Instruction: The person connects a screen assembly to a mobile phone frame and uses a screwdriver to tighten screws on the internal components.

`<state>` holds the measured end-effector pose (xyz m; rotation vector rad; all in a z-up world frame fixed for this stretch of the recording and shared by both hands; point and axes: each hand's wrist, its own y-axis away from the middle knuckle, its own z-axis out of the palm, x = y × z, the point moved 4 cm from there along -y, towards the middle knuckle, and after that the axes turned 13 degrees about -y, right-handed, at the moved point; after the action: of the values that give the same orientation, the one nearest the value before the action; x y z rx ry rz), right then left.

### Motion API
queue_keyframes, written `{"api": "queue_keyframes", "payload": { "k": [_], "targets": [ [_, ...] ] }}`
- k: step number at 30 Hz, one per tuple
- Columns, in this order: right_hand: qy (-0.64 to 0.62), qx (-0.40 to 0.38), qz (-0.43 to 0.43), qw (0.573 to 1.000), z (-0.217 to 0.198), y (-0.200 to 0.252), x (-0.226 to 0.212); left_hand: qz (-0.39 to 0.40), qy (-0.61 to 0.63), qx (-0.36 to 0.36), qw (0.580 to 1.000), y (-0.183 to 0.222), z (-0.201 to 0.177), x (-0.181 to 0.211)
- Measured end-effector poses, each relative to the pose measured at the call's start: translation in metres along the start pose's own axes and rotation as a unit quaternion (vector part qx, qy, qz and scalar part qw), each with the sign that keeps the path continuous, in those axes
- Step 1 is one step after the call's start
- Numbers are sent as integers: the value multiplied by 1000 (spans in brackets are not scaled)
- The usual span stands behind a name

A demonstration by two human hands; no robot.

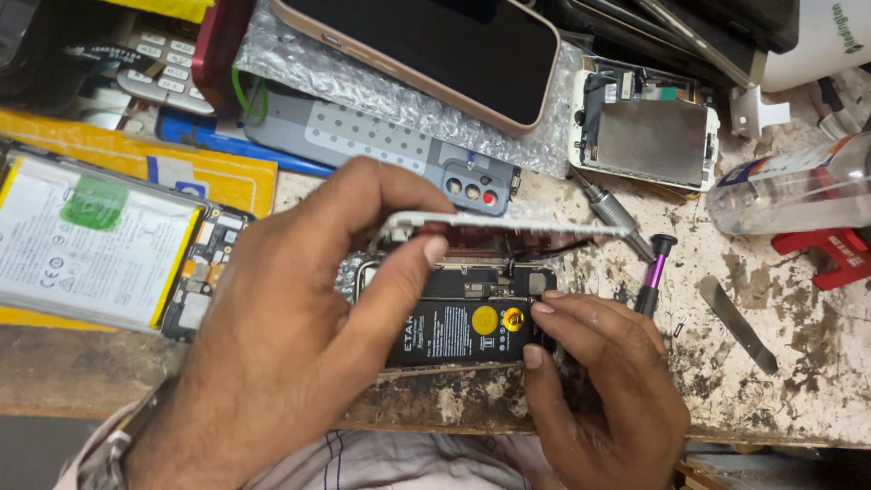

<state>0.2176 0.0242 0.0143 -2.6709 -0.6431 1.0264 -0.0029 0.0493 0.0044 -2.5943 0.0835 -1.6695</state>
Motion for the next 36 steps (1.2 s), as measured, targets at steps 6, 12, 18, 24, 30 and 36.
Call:
{"api": "queue_keyframes", "payload": {
  "k": [6, 12, 18, 24, 30, 36],
  "targets": [
    [35, -38, 6, 999, 2, -5, -2, 62, -24, 8, 998, 7, 0, 3],
    [92, -72, -41, 992, 4, -5, -2, 92, -18, -8, 996, 12, 1, 0],
    [91, -90, -68, 989, 3, -11, -5, 100, -3, -4, 995, 12, -1, 1],
    [29, -28, -59, 997, 1, -19, -6, 106, -7, 25, 994, 11, -4, 7],
    [53, -28, -116, 991, 4, -30, -14, 142, -9, 52, 988, 13, -8, 11],
    [38, -44, -96, 994, 6, -34, -16, 123, 7, 39, 992, 13, -8, 7]
  ]
}}
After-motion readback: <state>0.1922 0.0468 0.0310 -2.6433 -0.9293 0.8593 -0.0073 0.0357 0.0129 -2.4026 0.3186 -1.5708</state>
